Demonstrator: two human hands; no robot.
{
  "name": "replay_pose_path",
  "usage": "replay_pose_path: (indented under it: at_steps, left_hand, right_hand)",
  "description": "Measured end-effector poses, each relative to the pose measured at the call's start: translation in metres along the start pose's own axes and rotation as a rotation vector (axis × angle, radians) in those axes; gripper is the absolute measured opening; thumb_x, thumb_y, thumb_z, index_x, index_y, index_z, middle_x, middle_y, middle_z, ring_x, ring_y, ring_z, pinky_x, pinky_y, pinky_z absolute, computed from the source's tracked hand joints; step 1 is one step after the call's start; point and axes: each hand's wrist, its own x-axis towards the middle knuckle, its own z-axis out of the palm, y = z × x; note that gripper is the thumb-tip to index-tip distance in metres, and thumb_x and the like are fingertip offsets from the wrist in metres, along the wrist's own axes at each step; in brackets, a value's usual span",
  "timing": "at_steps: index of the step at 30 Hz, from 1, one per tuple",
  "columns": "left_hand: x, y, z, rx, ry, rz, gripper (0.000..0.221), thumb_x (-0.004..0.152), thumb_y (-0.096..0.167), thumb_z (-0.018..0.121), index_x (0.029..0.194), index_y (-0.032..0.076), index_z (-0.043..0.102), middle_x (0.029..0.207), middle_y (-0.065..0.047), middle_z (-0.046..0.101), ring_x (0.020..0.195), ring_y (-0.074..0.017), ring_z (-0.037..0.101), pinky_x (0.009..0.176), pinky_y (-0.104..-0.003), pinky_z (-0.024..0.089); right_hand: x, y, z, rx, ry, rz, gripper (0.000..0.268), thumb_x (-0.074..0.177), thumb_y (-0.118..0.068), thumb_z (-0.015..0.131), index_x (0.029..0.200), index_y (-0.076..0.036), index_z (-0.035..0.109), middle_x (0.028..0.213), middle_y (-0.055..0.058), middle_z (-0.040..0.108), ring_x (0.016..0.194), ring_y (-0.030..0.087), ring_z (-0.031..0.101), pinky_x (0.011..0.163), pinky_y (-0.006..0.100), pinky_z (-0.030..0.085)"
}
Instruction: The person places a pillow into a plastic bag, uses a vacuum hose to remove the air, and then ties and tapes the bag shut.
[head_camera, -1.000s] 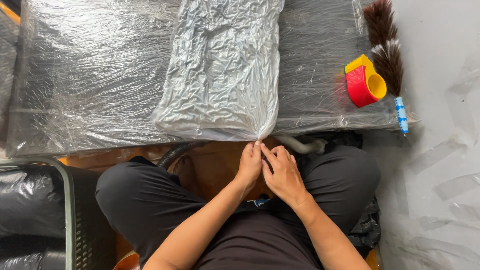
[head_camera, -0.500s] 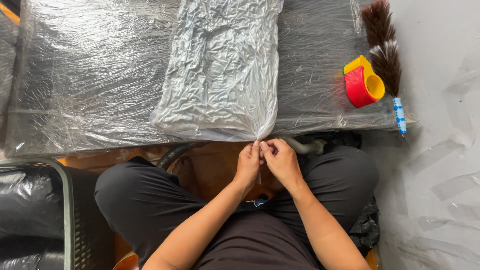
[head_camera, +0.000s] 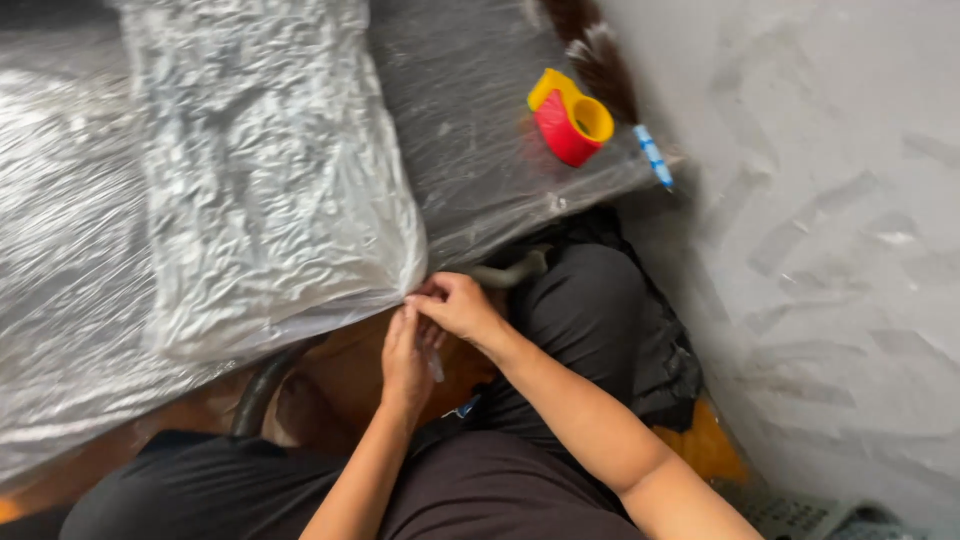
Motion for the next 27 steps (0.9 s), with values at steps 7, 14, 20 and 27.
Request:
replay_pose_path:
  at_steps: [7, 14, 20, 27]
  left_hand:
    - [-0.019, 0.015, 0.014, 0.122, 0.021, 0.207, 0.021, 0.11, 0.03, 0.055, 0.098, 0.013, 0.059, 0.069, 0.006, 0.039, 0.058, -0.0065, 0.044, 0.056, -0.019, 0.038]
    - [-0.002, 0.015, -0.001, 0.089, 0.015, 0.092, 0.023, 0.104, 0.032, 0.058, 0.098, 0.01, 0.059, 0.069, 0.004, 0.039, 0.061, -0.0081, 0.037, 0.057, -0.025, 0.029]
    - [-0.003, 0.019, -0.004, 0.055, -0.024, 0.065, 0.02, 0.103, 0.028, 0.059, 0.096, 0.009, 0.059, 0.068, 0.004, 0.041, 0.06, -0.008, 0.038, 0.053, -0.025, 0.028]
    - [-0.003, 0.021, -0.005, -0.046, -0.019, -0.042, 0.016, 0.1, 0.026, 0.059, 0.094, 0.011, 0.058, 0.069, 0.004, 0.04, 0.059, -0.0083, 0.035, 0.055, -0.024, 0.028]
  right_hand:
    - [0.013, 0.023, -0.022, 0.188, -0.061, 0.025, 0.025, 0.088, -0.033, 0.074, 0.106, -0.016, 0.079, 0.08, 0.007, 0.074, 0.067, 0.017, 0.07, 0.057, 0.035, 0.059]
    - [-0.025, -0.011, -0.154, 0.215, 0.445, -0.401, 0.018, 0.1, -0.025, 0.066, 0.106, -0.01, 0.074, 0.073, -0.003, 0.067, 0.061, 0.003, 0.056, 0.06, 0.019, 0.047]
    - [-0.006, 0.071, -0.244, 0.3, 0.821, -0.095, 0.012, 0.098, -0.023, 0.068, 0.097, -0.011, 0.071, 0.061, 0.0, 0.06, 0.056, 0.005, 0.052, 0.055, 0.022, 0.044]
    - [-0.009, 0.205, -0.311, 0.398, 1.18, 0.013, 0.013, 0.095, -0.022, 0.07, 0.101, -0.011, 0.069, 0.083, -0.001, 0.067, 0.067, 0.006, 0.065, 0.047, 0.019, 0.045]
